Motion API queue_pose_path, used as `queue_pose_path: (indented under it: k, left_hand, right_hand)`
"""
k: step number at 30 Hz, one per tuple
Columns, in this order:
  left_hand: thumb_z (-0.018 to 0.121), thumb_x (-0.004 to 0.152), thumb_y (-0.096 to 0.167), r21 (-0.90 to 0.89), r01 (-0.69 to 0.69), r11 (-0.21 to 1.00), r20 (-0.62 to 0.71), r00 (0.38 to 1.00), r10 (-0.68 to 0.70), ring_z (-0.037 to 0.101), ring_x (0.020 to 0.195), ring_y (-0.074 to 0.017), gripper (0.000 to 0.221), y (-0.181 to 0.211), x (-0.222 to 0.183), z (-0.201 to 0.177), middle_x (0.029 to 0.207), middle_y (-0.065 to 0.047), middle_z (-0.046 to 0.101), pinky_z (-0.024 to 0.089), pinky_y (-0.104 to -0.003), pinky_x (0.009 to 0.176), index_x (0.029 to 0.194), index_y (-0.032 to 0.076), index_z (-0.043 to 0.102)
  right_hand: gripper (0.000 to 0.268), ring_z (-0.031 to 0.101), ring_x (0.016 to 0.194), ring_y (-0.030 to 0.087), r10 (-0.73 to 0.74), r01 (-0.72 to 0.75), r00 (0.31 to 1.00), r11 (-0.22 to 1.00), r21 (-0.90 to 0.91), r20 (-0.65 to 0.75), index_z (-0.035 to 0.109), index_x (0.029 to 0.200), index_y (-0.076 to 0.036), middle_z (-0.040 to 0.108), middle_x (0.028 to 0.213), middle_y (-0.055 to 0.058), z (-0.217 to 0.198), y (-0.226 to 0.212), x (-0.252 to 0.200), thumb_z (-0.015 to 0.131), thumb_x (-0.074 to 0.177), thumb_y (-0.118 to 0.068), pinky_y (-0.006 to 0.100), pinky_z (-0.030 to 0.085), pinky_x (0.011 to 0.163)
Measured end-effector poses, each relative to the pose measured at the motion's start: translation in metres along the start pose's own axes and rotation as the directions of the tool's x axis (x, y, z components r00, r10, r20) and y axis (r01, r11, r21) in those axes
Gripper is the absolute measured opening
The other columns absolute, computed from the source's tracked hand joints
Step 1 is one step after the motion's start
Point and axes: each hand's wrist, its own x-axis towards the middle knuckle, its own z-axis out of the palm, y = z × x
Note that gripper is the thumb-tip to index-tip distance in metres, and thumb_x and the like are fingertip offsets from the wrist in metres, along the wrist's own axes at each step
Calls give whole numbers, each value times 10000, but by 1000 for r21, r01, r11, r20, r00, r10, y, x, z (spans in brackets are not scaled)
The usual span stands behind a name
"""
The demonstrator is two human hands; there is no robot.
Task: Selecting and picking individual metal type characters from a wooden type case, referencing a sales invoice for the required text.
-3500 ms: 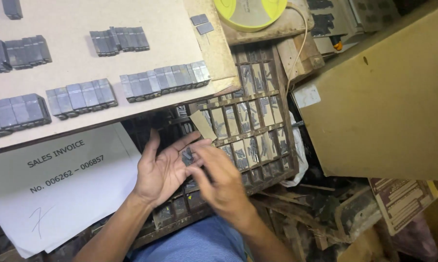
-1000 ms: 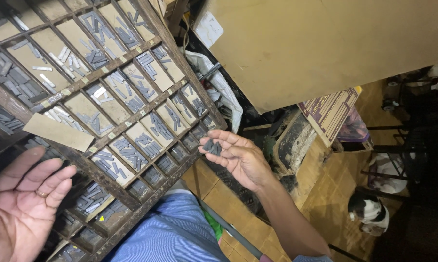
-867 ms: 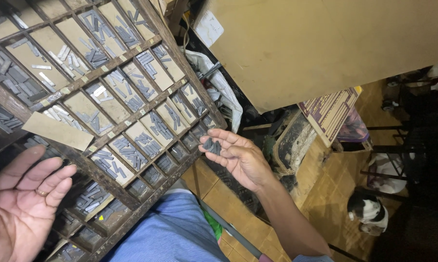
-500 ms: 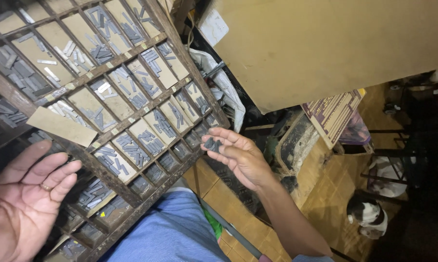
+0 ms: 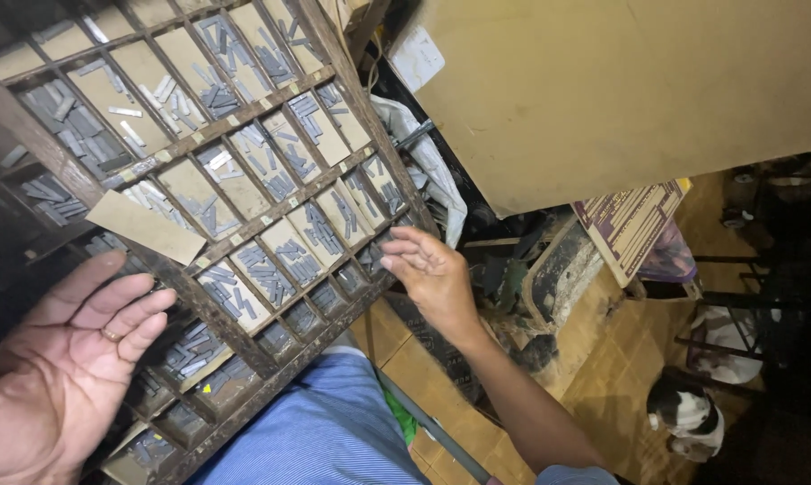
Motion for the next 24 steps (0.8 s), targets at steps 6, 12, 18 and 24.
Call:
queue_pose_path:
  k: [6, 12, 18, 24]
  left_hand:
    - [506, 861, 556, -270, -24, 962, 177, 981, 74, 502, 1341, -547, 990, -17, 2, -19, 1409, -364, 506, 371, -570, 1125, 1556, -136, 368]
    - [654, 1012, 295, -656, 88, 750, 440, 852, 285, 533, 1260, -577, 705, -35, 18, -28, 1356, -419, 572, 414, -601, 1079, 1451, -198, 405]
    - [455, 974, 422, -527, 49, 848, 272, 956, 113, 683, 1114, -443, 704, -24, 22, -19, 1231, -316, 695, 554, -481, 937, 1407, -123, 558]
    - [469, 989, 357, -570, 213, 794, 318, 948, -26, 664, 1137, -453, 664, -27, 40, -27, 1232, -299, 689, 555, -494, 949, 1458, -107, 551]
  right_hand:
    - [416, 742, 961, 175, 9, -2, 997, 995, 98, -74, 662, 1275, -19, 760, 1031, 107, -3, 15, 0, 773, 879, -84, 268, 639, 929]
    - [435, 740, 1115, 170, 0, 16, 995, 988, 151, -102, 673, 1311, 7, 789, 1155, 128, 9, 46, 9, 719, 891, -97, 284, 562, 1033]
    - [260, 761, 1009, 136, -63, 58, 966, 998, -28, -252, 827, 1100, -13, 845, 1063, 83, 24, 7, 19, 719, 894, -129, 247, 542, 933]
    - [198, 756, 921, 86, -349, 283, 911, 917, -283, -219, 898, 929, -108, 855, 958, -30, 39, -99, 31, 763, 860, -236, 233, 542, 834]
